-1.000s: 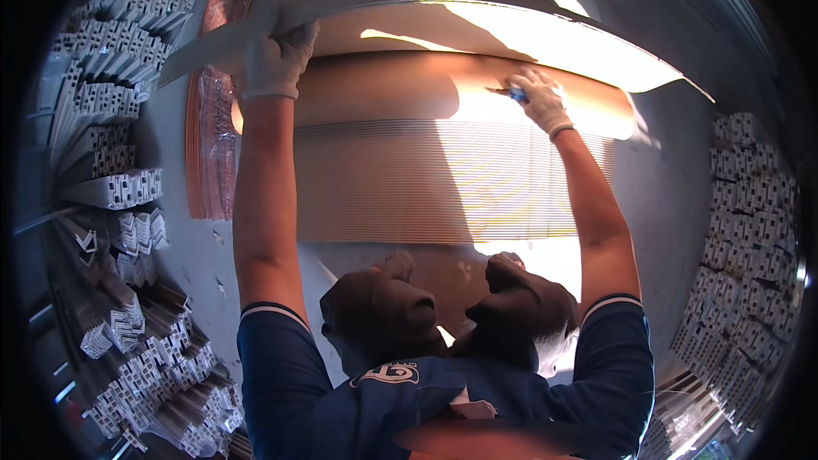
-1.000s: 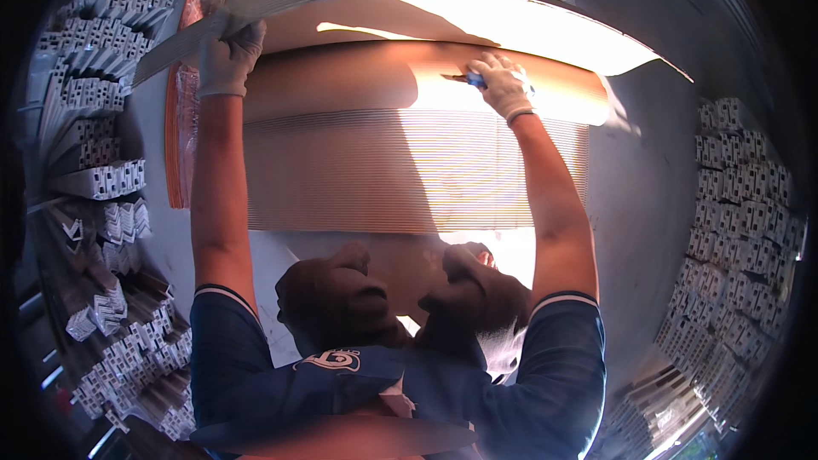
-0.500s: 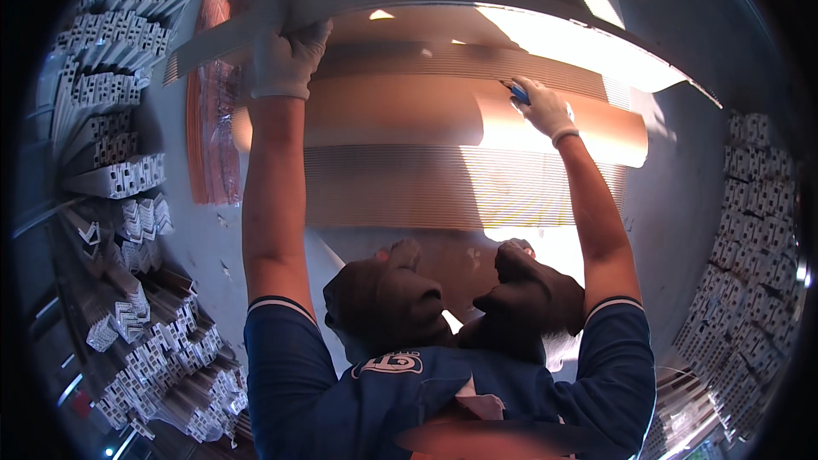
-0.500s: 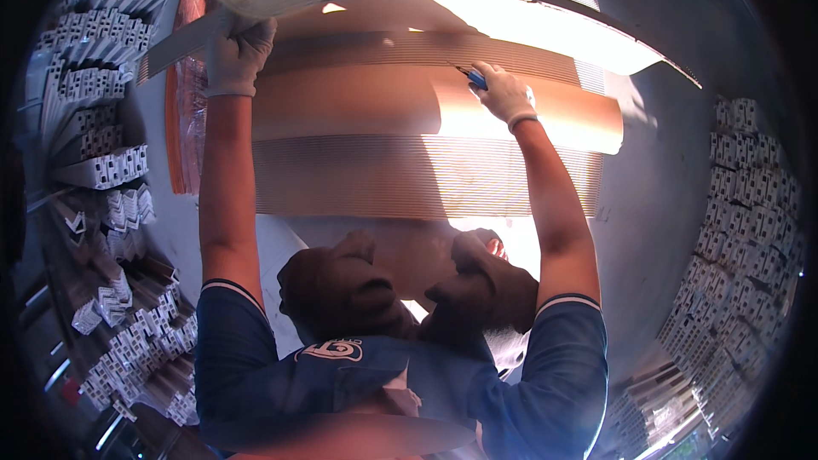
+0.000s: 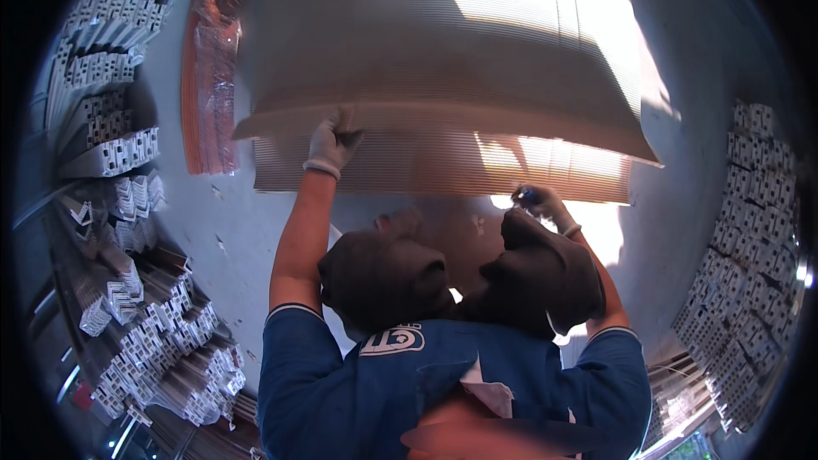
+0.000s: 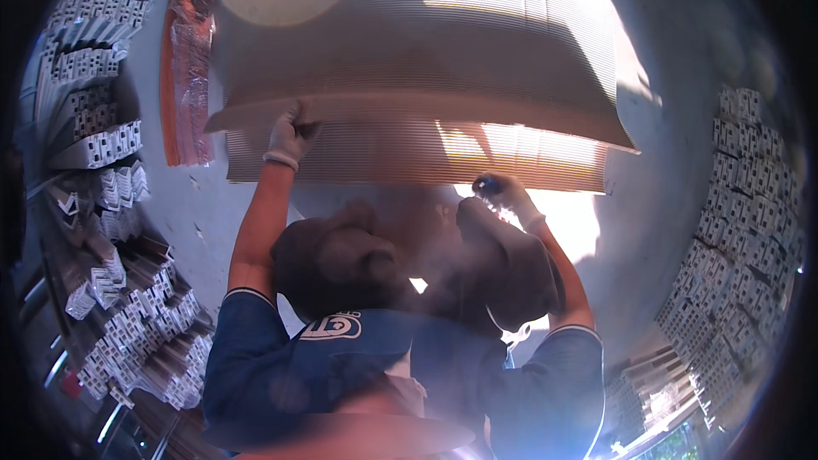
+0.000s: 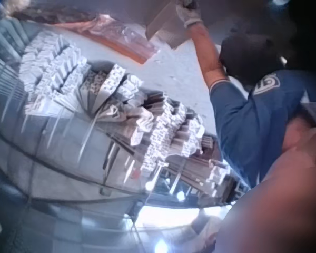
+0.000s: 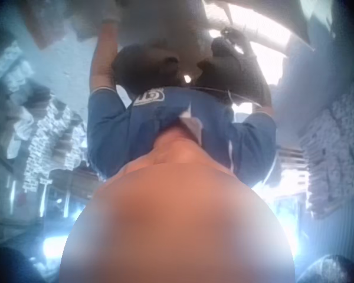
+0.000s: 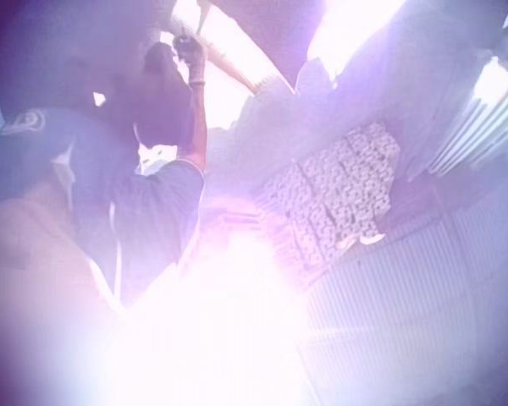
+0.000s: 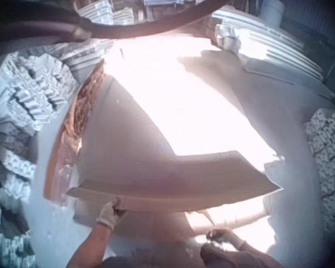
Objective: The person repeatedly picks up large corrugated panels, places them on the floor, and cuts them into smaller pieces using a utility knife. The cut pieces are set aside on the floor.
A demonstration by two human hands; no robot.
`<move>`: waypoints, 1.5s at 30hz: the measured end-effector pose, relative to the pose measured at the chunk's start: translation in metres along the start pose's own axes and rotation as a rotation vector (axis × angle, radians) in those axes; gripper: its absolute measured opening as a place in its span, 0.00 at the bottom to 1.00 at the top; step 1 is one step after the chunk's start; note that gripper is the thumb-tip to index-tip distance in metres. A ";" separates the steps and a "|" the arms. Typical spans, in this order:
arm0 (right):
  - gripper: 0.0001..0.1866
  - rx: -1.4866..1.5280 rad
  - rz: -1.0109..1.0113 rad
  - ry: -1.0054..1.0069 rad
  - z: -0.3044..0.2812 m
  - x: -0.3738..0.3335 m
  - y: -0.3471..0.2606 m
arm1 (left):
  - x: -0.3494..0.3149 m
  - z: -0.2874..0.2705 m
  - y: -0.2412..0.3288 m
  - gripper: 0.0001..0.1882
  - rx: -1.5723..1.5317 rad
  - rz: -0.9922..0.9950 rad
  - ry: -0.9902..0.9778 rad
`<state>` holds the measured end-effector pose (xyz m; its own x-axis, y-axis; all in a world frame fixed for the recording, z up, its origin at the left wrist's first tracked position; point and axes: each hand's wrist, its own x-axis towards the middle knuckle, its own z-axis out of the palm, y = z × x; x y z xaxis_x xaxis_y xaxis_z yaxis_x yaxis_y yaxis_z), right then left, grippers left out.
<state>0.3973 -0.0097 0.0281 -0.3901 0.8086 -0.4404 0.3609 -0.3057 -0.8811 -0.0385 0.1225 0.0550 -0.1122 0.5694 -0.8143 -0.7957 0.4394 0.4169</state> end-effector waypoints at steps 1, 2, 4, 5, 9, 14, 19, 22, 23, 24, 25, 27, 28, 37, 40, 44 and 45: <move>0.05 0.408 -0.044 0.158 -0.001 -0.009 0.009 | 0.002 -0.013 -0.009 0.17 0.049 -0.035 0.101; 0.06 0.397 0.185 0.427 0.001 -0.018 0.016 | 0.002 -0.026 -0.019 0.18 0.056 -0.061 0.098; 0.07 0.672 0.187 0.883 -0.009 -0.020 0.028 | 0.003 -0.043 -0.031 0.19 0.062 -0.136 0.114; 0.11 0.776 0.256 1.043 -0.021 -0.018 0.032 | 0.003 -0.049 -0.035 0.20 0.051 -0.103 0.093; 0.20 0.913 0.534 1.220 -0.053 -0.015 0.054 | 0.001 -0.054 -0.038 0.21 -0.006 -0.097 0.052; 0.17 1.095 0.440 1.098 -0.080 -0.008 0.079 | -0.001 -0.055 -0.036 0.22 0.044 -0.099 0.059; 0.12 1.033 0.441 1.134 -0.085 -0.001 0.081 | 0.003 -0.072 -0.043 0.21 0.087 -0.132 0.133; 0.11 0.988 0.516 1.186 -0.075 -0.007 0.081 | 0.001 -0.088 -0.049 0.23 0.052 -0.148 0.111; 0.11 0.984 0.521 1.213 -0.069 -0.010 0.082 | -0.001 -0.094 -0.050 0.23 0.099 -0.127 0.096; 0.11 0.901 0.504 1.210 -0.065 -0.015 0.085 | -0.003 -0.099 -0.051 0.22 0.141 -0.118 0.105; 0.11 0.835 0.551 1.218 -0.061 -0.019 0.087 | -0.005 -0.103 -0.052 0.22 0.190 -0.096 0.124; 0.12 0.816 0.503 1.195 -0.056 -0.026 0.094 | -0.008 -0.107 -0.054 0.20 0.174 -0.118 0.065; 0.12 0.803 0.548 1.194 -0.055 -0.026 0.097 | -0.010 -0.108 -0.053 0.19 0.166 -0.106 0.047; 0.14 0.830 0.528 1.160 -0.062 -0.026 0.115 | -0.021 -0.091 -0.053 0.14 0.349 -0.058 0.358; 0.12 0.830 0.539 1.125 -0.060 -0.032 0.124 | -0.023 -0.097 -0.056 0.15 0.400 -0.011 0.377; 0.10 0.645 0.368 0.948 -0.053 -0.038 0.135 | -0.020 -0.112 -0.059 0.17 0.382 -0.044 0.150; 0.11 0.380 0.335 0.965 -0.050 -0.038 0.135 | -0.019 -0.116 -0.062 0.15 0.453 -0.005 0.136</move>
<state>0.5036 -0.0562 -0.0659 0.5684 0.6588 -0.4929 -0.0248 -0.5851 -0.8106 -0.0566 0.0035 -0.0018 -0.2100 0.4840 -0.8495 -0.4601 0.7177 0.5227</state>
